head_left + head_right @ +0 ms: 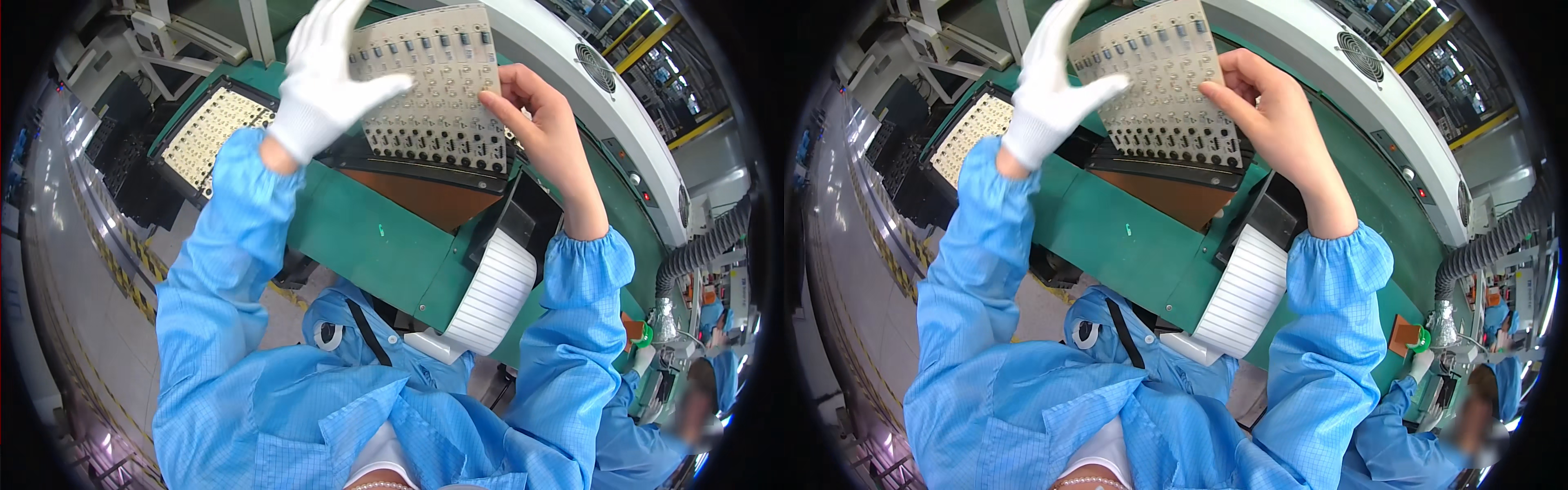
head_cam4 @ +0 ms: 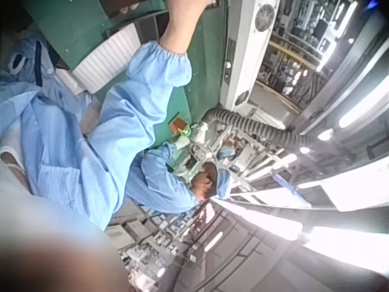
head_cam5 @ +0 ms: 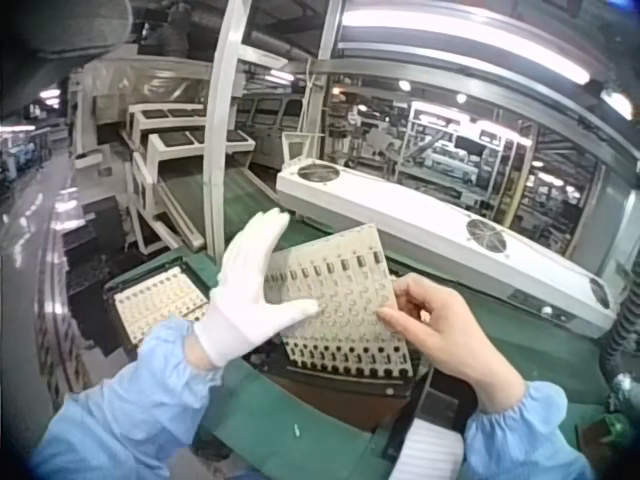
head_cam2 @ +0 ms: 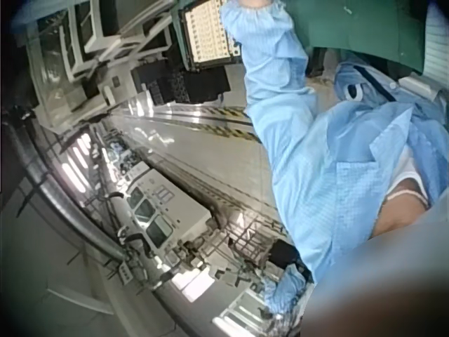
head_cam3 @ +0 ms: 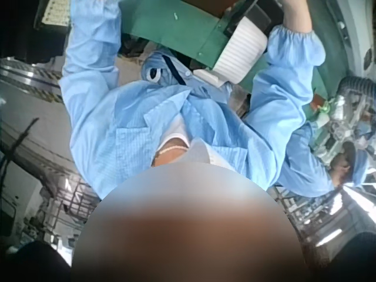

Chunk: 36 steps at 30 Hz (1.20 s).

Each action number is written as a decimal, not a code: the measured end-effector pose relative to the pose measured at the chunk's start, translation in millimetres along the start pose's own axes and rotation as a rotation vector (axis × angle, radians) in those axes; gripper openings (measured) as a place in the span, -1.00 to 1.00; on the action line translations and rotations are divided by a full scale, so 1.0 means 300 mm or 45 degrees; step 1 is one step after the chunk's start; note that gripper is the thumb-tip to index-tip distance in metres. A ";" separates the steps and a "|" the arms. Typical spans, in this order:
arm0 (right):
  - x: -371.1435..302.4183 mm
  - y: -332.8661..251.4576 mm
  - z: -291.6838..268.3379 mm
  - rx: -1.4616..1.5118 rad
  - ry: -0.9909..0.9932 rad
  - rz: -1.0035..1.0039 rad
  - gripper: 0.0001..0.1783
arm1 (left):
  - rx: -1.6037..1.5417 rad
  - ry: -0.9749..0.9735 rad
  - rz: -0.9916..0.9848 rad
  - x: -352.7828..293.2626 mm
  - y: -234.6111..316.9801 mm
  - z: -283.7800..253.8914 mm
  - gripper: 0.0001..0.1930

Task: Applying labels to electronic components and organizing them into trays on a manual assembly line.

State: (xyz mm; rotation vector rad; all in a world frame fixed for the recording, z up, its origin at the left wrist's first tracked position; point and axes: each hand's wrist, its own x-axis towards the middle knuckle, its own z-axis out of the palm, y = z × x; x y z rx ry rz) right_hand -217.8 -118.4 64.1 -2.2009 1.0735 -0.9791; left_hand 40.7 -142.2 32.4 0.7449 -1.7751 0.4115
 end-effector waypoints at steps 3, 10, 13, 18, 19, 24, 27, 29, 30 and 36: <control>-0.010 -0.015 -0.011 0.036 0.017 0.029 -0.71 | -0.299 -0.306 -0.267 0.037 -0.055 0.075 -0.37; 0.048 0.383 -0.204 -0.403 0.203 0.252 -0.50 | -0.630 -0.482 -0.543 0.037 -0.066 0.109 -0.59; 0.084 0.527 -0.128 -0.756 0.074 0.223 -0.40 | -0.558 -0.506 -0.526 0.037 -0.087 0.124 -0.60; 0.163 0.638 -0.044 -0.646 -0.219 0.327 -0.58 | -0.543 -0.537 -0.475 0.065 -0.096 0.161 -0.55; 0.159 0.658 -0.043 -0.645 -0.222 0.325 -0.58 | -0.691 -0.570 -0.557 0.077 -0.090 0.159 -0.55; 0.140 0.658 -0.029 -0.618 -0.124 0.131 -0.67 | -0.739 -0.556 -0.520 0.099 -0.090 0.163 -0.65; 0.133 0.636 -0.018 -0.631 -0.126 0.128 -0.69 | -0.889 -0.565 -0.546 0.099 -0.099 0.169 -0.64; 0.123 0.629 -0.026 -0.648 -0.123 0.121 -0.71 | -0.830 -0.590 -0.502 0.109 -0.094 0.172 -0.64; 0.121 0.629 -0.032 -0.648 -0.129 0.114 -0.71 | -0.825 -0.584 -0.506 0.111 -0.097 0.173 -0.64; 0.081 0.607 -0.083 -0.688 -0.203 0.175 -0.73 | -0.594 -0.664 -0.483 0.122 -0.104 0.167 -0.56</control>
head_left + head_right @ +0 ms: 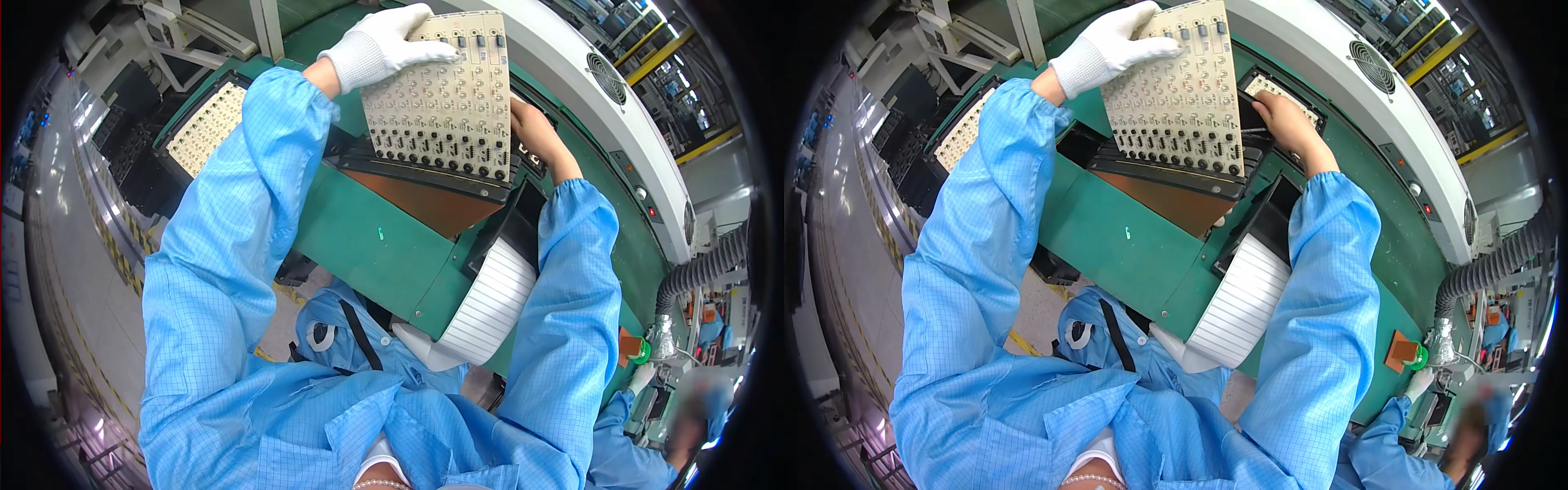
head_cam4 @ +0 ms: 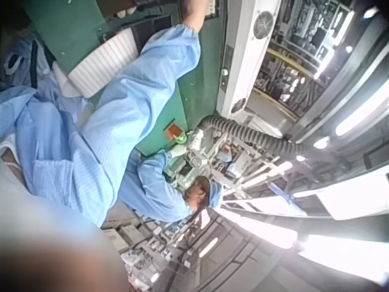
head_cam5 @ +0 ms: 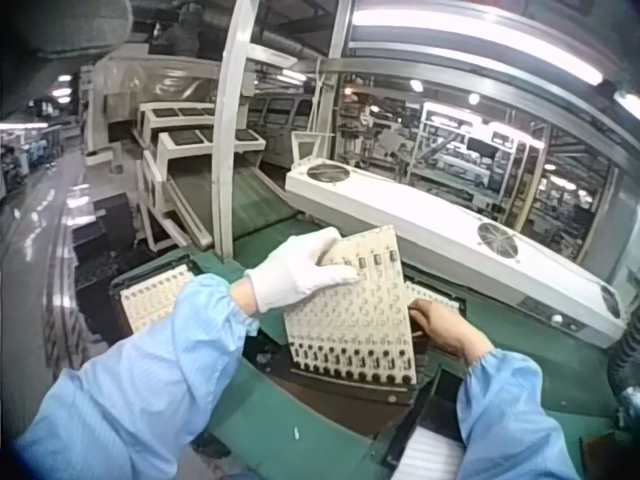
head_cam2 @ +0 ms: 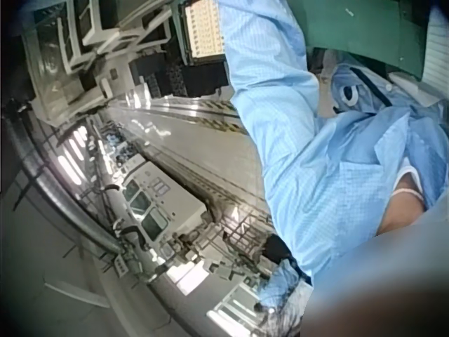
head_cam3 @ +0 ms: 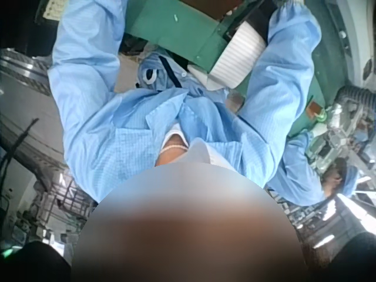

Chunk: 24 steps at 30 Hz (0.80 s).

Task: Applying labels to electronic components and organizing them into trays on a manual assembly line.

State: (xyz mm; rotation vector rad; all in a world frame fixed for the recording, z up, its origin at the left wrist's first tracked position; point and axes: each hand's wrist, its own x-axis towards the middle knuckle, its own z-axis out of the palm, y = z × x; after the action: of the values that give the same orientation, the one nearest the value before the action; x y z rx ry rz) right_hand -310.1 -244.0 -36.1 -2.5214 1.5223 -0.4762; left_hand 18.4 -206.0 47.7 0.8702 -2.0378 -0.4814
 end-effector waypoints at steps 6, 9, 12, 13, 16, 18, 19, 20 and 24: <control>-0.033 -0.016 0.014 0.014 0.063 0.051 -0.73 | 0.350 0.047 0.054 0.081 -0.102 0.109 -0.33; -0.027 -0.029 0.007 -0.003 -0.060 0.165 -0.59 | 0.142 -0.004 -0.030 0.081 -0.139 0.126 -0.30; -0.040 -0.034 0.007 0.070 -0.032 0.134 -0.57 | 0.193 -0.222 -0.113 0.081 -0.172 0.140 -0.26; -0.050 -0.039 0.008 0.108 0.013 0.118 -0.61 | 0.192 -0.264 -0.114 0.072 -0.174 0.153 -0.24; -0.065 -0.048 0.005 0.030 0.001 0.120 -0.57 | 0.071 -0.247 -0.104 0.038 -0.173 0.159 -0.28; -0.066 -0.054 -0.005 0.074 -0.003 0.122 -0.52 | -0.169 -0.120 0.013 0.033 -0.168 0.107 -0.48; -0.082 -0.049 -0.011 0.081 0.066 0.143 -0.51 | -0.166 -0.104 -0.047 0.019 -0.107 0.065 -0.50; -0.082 -0.054 -0.017 0.090 0.130 0.144 -0.50 | -0.230 -0.082 0.007 0.011 -0.084 0.015 -0.50; -0.123 -0.151 -0.150 -0.213 0.357 -0.020 -0.53 | -0.340 0.349 -0.283 0.005 0.041 -0.151 -0.57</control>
State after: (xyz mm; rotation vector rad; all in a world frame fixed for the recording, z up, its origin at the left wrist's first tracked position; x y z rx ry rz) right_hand -304.1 -188.7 12.5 -2.6865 1.7028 -0.7626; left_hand 50.1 -199.6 81.5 0.9456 -1.5939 -0.6981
